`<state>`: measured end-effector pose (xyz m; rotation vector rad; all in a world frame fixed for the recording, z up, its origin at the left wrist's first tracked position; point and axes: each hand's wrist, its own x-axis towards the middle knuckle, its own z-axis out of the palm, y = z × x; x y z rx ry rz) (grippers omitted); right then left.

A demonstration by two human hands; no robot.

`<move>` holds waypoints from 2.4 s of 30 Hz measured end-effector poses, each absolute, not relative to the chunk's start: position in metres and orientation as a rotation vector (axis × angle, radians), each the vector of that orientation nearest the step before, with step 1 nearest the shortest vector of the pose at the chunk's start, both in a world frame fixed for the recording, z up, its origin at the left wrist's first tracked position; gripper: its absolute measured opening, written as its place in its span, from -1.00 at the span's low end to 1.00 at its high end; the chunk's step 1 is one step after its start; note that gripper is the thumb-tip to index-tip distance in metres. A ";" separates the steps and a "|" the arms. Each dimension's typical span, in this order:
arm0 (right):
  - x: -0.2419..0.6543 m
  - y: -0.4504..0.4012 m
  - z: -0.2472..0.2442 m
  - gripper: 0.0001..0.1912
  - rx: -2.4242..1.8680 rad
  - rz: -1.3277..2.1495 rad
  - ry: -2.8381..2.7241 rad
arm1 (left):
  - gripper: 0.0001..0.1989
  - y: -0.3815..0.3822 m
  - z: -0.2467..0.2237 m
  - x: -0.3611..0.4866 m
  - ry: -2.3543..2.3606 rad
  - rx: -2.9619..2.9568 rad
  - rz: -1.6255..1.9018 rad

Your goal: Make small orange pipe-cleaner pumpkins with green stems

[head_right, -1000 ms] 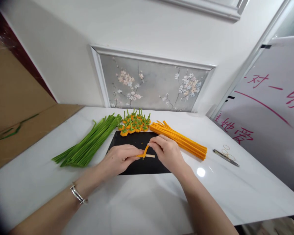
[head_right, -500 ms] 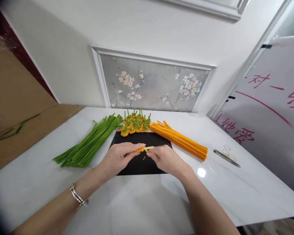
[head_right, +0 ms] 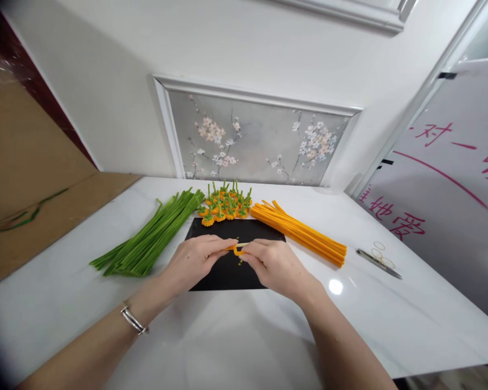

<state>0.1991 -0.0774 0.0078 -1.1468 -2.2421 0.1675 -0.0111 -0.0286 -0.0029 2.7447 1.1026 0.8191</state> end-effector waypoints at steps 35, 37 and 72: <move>0.202 -0.081 0.009 -0.63 -1.164 0.319 -2.451 | -0.74 -0.038 0.003 -0.005 1.048 2.416 0.911; 0.201 -0.083 0.011 -0.66 -1.150 0.270 -2.455 | -0.73 -0.038 0.003 -0.006 1.050 2.481 0.887; 0.202 -0.072 -0.002 -0.72 -1.267 0.190 -2.345 | -0.78 -0.044 0.005 -0.004 0.986 2.626 1.049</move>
